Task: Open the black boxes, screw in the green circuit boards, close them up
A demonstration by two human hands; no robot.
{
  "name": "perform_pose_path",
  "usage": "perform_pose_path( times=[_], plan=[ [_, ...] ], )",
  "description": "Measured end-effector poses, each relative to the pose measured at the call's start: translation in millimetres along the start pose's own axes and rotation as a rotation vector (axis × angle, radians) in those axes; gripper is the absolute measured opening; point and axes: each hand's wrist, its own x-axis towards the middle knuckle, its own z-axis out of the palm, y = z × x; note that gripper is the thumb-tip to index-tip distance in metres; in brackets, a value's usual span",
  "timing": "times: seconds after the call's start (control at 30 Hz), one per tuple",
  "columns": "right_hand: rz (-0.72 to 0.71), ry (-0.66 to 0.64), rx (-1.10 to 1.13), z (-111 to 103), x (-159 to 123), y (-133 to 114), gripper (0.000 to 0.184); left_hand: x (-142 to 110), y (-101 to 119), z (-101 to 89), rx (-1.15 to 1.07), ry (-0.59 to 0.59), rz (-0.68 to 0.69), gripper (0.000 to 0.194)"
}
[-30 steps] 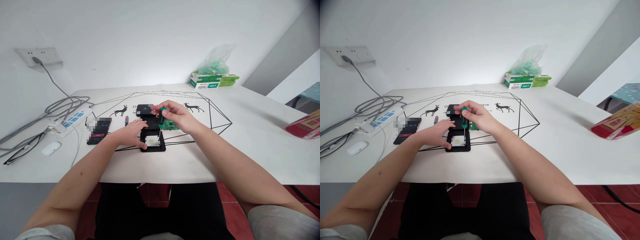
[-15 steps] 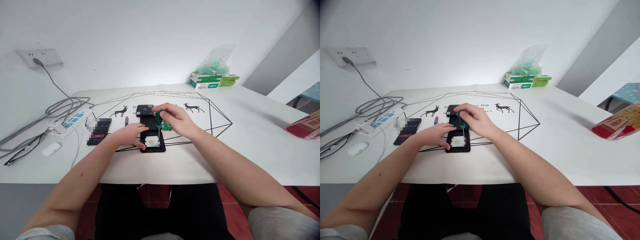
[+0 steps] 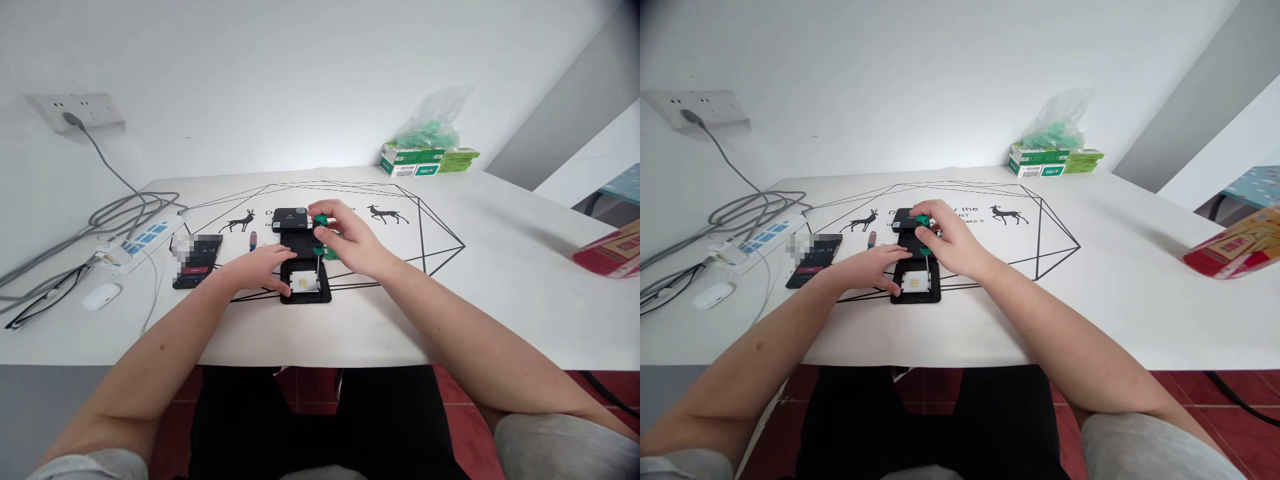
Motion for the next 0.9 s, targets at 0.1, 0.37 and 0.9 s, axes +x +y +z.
perform_pose_path(
  times=[0.1, 0.37, 0.9],
  plan=[
    [-0.060, 0.043, -0.109, -2, 2, 3, 0.026, 0, 0, 0.1, -0.007, 0.005, 0.006, 0.103],
    [-0.115, 0.061, -0.109, 1, -2, -5, 0.027, 0, 0, -0.3, 0.005, -0.002, -0.004, 0.103],
    [0.022, 0.061, 0.028, 6, -2, -2, 0.023, 0, -4, 1.4, -0.007, 0.015, 0.031, 0.101]
  ],
)
